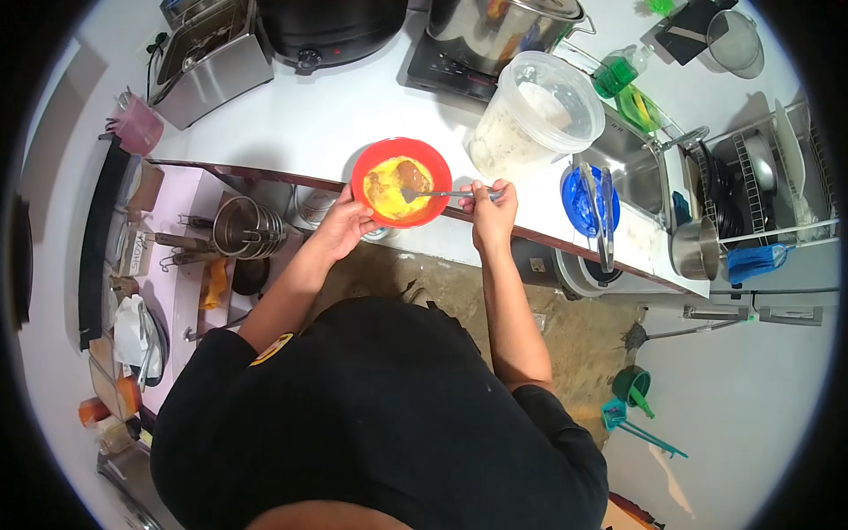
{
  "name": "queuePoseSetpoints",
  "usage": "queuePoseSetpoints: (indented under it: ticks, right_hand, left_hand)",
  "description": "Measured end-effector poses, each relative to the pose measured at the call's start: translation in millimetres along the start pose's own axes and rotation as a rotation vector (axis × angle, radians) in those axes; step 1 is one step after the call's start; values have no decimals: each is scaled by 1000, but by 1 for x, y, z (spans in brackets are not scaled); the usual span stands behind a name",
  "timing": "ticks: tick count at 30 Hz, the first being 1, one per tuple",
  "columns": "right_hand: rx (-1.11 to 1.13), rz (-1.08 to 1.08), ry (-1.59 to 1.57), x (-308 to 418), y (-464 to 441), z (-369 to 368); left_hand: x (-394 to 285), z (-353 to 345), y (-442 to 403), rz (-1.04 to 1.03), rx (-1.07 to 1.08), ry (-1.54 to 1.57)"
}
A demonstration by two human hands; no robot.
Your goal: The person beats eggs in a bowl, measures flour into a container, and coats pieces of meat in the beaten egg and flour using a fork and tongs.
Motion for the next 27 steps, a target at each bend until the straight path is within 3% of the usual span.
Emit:
queuePoseSetpoints:
  ticks: [4,13,23,25,27]
  right_hand:
    - [-89,51,-64,12,1,5]
    - [-208,396,-99,66,2,1]
    - [-311,419,-100,29,-7,7]
    - [-310,397,-105,24,-10,7]
    - [-310,397,-109,20,-10,5]
  left_hand:
    - [-3,0,-17,-24,-38,-47]
    - [-8,-4,-56,-83,-77,-122]
    - [6,0,-76,-74,-38,-157]
    - [-2,8,-68,-305,-395,-582]
    - [-64,-48,-12,-744,-644,-1300]
Point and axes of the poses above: each hand's wrist, its own y-axis away from the middle knuckle, its own z-axis out of the back of the hand, x = y × z, the point moved 4 cm from there along -y, towards the middle knuckle, and after that the axes turned 6 degrees about -y, right-handed, at the moved point
